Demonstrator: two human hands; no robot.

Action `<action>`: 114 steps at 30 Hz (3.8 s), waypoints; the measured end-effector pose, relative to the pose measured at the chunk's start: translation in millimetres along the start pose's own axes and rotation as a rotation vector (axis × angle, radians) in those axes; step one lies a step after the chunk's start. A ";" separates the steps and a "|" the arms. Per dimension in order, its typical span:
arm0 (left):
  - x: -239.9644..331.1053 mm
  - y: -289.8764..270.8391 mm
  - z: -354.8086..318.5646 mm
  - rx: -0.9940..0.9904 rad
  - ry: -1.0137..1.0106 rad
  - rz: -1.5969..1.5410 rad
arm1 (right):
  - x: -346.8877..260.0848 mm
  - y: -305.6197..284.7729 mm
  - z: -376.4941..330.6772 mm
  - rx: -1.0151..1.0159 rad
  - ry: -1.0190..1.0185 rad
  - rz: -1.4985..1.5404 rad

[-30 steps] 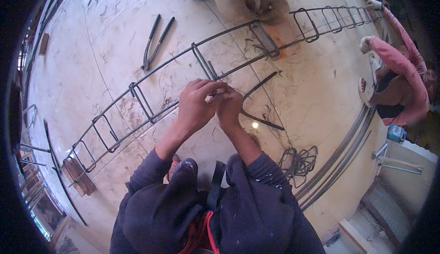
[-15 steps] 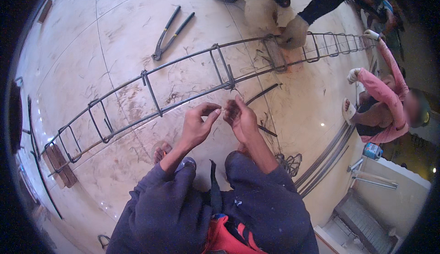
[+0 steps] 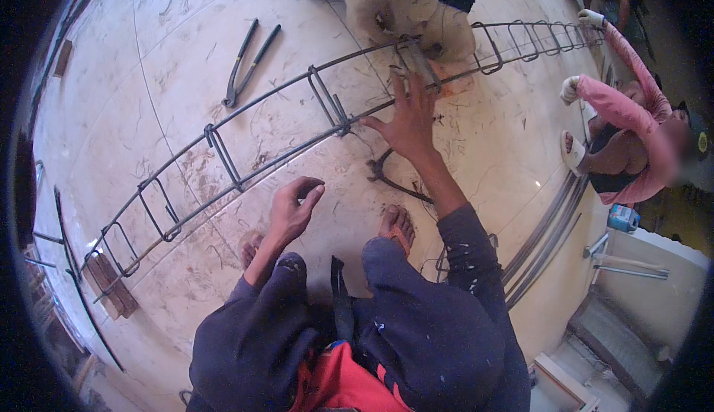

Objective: The person sits on the floor and uses pliers to twist wire ties around the joints of a metal ladder-like frame. They repeatedly position the wire, wrap it around the intersecting bars, and twist it tight to secure the structure.

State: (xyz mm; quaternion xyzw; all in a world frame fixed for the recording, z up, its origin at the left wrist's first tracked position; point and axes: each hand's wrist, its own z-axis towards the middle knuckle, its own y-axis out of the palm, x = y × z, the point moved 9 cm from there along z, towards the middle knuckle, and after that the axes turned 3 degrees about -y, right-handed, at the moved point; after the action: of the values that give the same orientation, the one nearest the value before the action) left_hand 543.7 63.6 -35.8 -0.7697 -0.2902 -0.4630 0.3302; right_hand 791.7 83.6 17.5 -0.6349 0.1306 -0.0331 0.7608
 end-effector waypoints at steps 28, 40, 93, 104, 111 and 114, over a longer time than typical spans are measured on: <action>-13.1 15.4 10.8 -0.119 -0.178 -0.079 | 6.6 15.1 -48.0 0.164 0.044 0.262; 24.2 80.7 60.3 -0.324 -0.209 -0.998 | 32.4 34.4 -184.6 -0.180 0.088 0.120; 13.9 56.1 47.5 -0.081 -0.038 -0.139 | 40.6 34.7 -108.8 -0.246 0.549 0.762; 12.0 58.3 47.8 -0.035 0.004 -0.145 | 49.0 20.2 -112.6 -0.081 0.512 0.646; 7.8 55.4 47.0 -0.075 -0.052 -0.139 | 60.0 10.6 -90.8 -0.211 0.445 0.447; 10.4 58.0 45.6 -0.101 -0.094 -0.123 | 82.9 -1.9 -90.1 -0.134 0.476 0.418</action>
State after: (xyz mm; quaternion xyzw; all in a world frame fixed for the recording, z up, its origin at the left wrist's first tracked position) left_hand 615.3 64.9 -56.4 -0.7870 -0.3284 -0.4597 0.2480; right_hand 850.1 -21.0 -8.1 -0.6173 0.4343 -0.0148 0.6558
